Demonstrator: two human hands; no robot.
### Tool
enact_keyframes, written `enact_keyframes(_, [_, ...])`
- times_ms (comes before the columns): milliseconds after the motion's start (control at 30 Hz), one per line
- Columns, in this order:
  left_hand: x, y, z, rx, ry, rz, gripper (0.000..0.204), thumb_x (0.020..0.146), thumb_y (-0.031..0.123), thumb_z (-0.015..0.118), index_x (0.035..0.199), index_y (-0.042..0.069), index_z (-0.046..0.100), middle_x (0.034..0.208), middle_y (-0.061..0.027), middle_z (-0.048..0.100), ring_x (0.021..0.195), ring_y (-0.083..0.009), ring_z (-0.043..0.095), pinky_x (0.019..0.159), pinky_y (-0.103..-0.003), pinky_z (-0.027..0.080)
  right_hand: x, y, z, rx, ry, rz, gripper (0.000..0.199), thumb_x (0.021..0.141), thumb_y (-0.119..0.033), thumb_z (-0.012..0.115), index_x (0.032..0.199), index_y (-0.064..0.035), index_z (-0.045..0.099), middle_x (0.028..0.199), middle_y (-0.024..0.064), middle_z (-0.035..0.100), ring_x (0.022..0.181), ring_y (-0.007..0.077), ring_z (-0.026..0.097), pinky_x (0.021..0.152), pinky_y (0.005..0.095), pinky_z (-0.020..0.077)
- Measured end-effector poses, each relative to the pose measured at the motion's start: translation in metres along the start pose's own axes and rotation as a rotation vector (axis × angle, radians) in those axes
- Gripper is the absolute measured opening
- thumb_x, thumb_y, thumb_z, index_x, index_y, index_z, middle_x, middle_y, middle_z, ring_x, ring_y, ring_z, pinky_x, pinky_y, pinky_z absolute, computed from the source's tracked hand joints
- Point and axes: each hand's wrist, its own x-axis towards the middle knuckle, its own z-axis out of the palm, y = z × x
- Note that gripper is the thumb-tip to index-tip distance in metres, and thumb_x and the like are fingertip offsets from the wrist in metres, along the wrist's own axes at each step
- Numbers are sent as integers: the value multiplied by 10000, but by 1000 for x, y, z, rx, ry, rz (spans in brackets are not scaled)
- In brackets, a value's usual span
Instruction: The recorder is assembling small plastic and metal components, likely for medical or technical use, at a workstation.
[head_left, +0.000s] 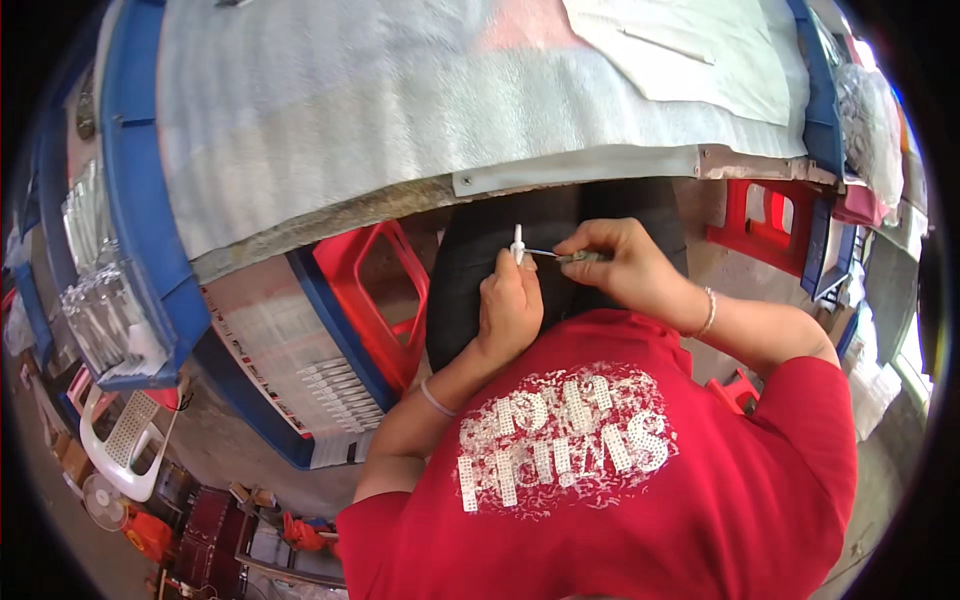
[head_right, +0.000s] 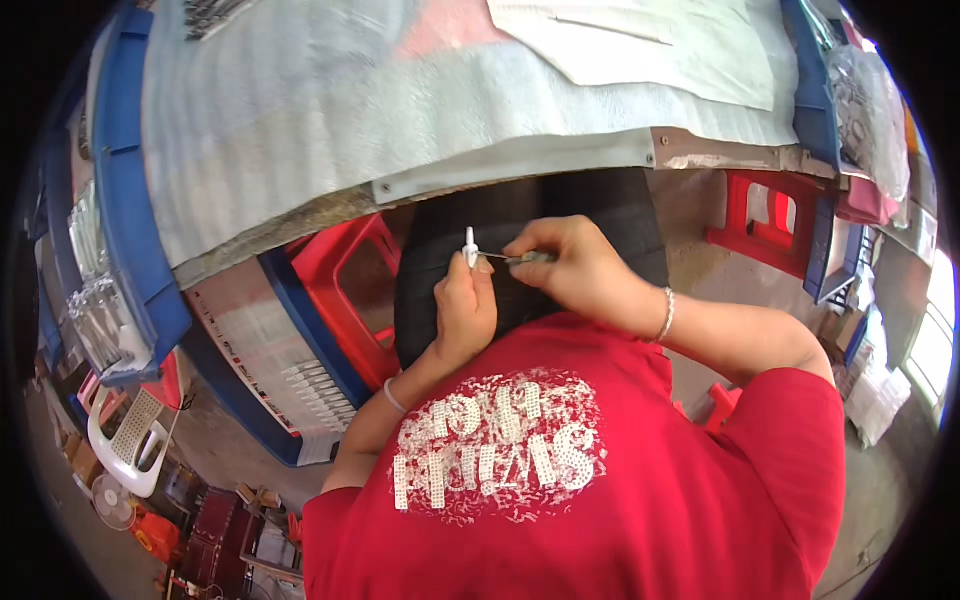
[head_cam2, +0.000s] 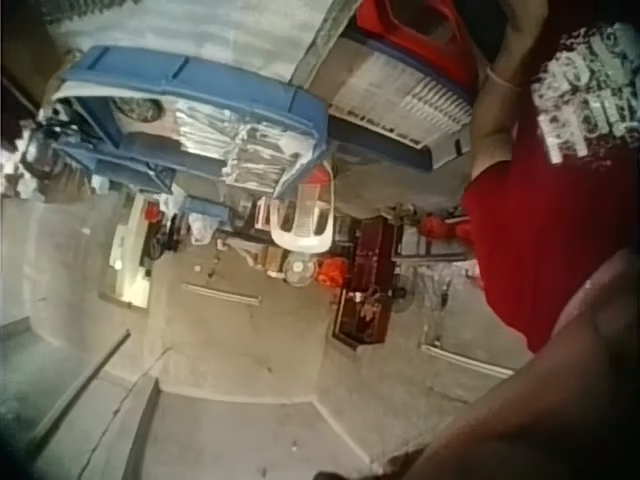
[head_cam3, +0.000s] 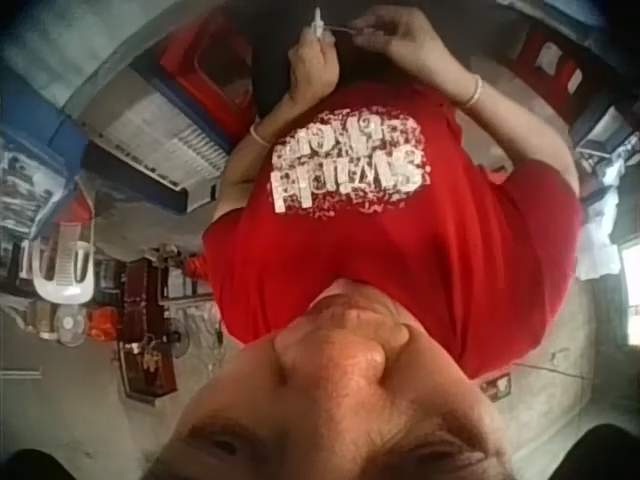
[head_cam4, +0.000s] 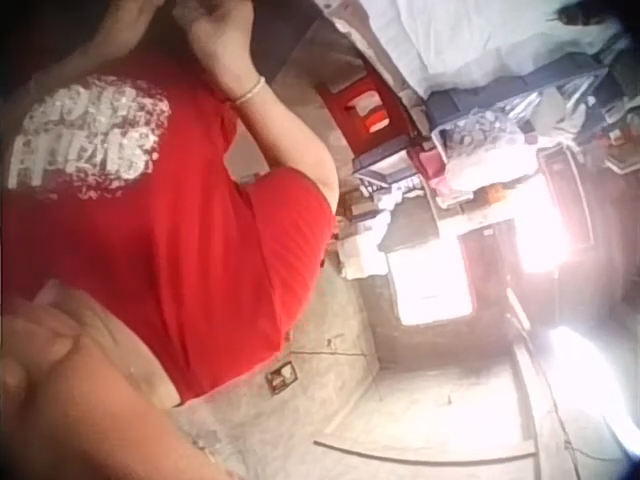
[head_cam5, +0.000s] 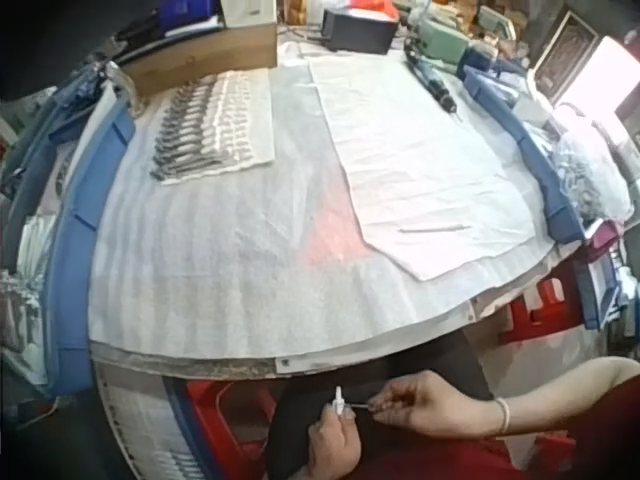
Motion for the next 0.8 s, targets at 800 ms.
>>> enact_keyframes(800, [-5, -5, 0, 47, -19, 95, 104, 930, 61, 450, 885, -23, 490, 739, -248, 593, 723, -463, 597, 564, -486, 446, -6, -21, -6, -44, -118, 55, 241, 842, -103, 641, 1051, 18, 644, 816, 163, 672, 716, 265, 649, 652, 344, 503])
